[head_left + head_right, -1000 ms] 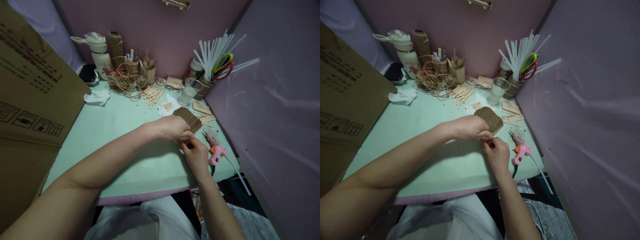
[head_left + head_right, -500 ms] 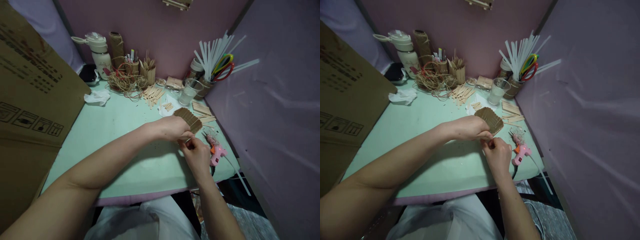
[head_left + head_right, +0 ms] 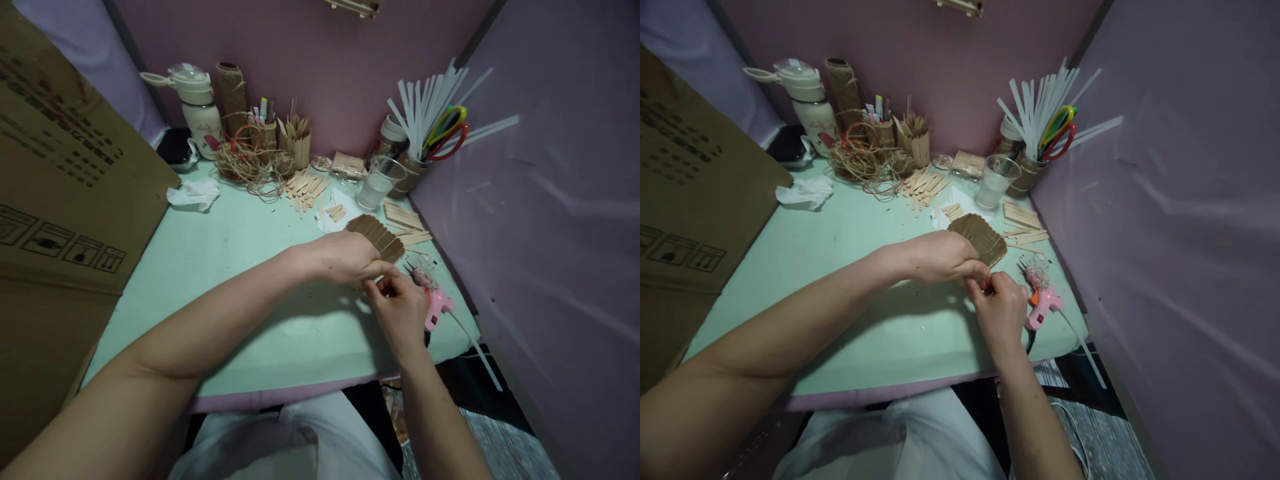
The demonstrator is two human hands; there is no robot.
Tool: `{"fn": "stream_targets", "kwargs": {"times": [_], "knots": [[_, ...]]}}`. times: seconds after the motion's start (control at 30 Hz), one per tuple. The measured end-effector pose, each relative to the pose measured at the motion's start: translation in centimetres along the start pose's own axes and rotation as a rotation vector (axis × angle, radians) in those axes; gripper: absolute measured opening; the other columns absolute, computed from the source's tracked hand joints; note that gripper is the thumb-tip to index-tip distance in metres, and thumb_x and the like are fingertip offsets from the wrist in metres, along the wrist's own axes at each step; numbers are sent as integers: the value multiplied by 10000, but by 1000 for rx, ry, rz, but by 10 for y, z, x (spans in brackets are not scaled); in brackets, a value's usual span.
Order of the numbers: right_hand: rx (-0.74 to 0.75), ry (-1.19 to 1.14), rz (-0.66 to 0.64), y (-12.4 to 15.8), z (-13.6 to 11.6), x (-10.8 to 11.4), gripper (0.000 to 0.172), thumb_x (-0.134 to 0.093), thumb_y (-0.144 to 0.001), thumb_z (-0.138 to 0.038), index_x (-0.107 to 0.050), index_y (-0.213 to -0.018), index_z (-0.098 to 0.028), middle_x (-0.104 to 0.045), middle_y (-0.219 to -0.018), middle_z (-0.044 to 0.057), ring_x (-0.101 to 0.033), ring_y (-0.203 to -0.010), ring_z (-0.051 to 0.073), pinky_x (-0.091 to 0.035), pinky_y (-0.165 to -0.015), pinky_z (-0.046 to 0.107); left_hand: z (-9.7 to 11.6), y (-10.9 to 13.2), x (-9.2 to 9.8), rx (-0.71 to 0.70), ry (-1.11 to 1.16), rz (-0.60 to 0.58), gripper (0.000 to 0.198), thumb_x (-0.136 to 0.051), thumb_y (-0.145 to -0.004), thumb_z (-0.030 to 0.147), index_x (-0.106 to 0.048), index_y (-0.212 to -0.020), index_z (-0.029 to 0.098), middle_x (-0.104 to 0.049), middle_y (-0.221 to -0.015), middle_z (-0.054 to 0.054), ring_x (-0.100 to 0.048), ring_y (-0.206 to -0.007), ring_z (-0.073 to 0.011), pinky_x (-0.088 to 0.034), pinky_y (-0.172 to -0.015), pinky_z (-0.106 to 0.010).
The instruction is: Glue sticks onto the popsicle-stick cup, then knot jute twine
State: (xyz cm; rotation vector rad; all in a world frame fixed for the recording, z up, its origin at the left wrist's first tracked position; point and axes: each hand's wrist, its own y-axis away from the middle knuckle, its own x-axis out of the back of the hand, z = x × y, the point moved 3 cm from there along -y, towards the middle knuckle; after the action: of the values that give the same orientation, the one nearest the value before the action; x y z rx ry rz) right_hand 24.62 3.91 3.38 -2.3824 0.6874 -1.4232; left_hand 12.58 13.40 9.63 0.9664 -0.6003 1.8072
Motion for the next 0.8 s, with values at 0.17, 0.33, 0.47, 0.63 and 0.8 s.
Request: {"fn": "stream_targets", "kwargs": {"times": [0.17, 0.33, 0.47, 0.63, 0.8], "knots": [[-77, 61, -83, 10, 6, -19, 394, -600, -780, -464, -463, -526, -196, -550, -512, -5, -433, -493, 123, -266, -599, 292, 0, 0, 0, -1, -8, -14, 589, -325, -898, 569, -678, -685, 149, -598, -630, -49, -428, -543, -125, -263, -550, -266], [-119, 111, -140, 15, 9, -27, 395, -577, -794, -462, -445, -529, -201, -523, -504, -14, -456, -519, 139, -243, -614, 308, 2, 1, 1, 2, -21, -22, 551, -330, -906, 539, -669, -714, 149, -611, -644, -45, -439, -550, -127, -271, -550, -267], [-159, 37, -112, 17, 15, -26, 326, -633, -724, -466, -448, -652, -208, -532, -637, -22, -494, -609, 153, -288, -620, 290, 5, 3, 4, -14, -45, -12, 475, -357, -912, 508, -666, -820, 160, -649, -767, -51, -525, -659, -148, -312, -573, -256], [-245, -91, 21, 20, 28, -27, 484, -716, -612, -467, -473, -929, -194, -529, -874, 34, -521, -799, 215, -423, -699, 339, 13, 13, 21, -93, 22, 166, 318, -459, -900, 442, -634, -1006, 198, -655, -1041, -45, -585, -924, -182, -411, -739, -265], [-167, -290, -21, 15, 35, -33, 918, -748, -630, -439, -291, -1377, -164, -466, -1290, 163, -492, -1144, 282, -422, -951, 438, -11, 36, 20, 72, 318, 681, 352, -522, -877, 418, -528, -1153, 201, -620, -1100, -72, -608, -866, -165, -470, -777, -312]]}}
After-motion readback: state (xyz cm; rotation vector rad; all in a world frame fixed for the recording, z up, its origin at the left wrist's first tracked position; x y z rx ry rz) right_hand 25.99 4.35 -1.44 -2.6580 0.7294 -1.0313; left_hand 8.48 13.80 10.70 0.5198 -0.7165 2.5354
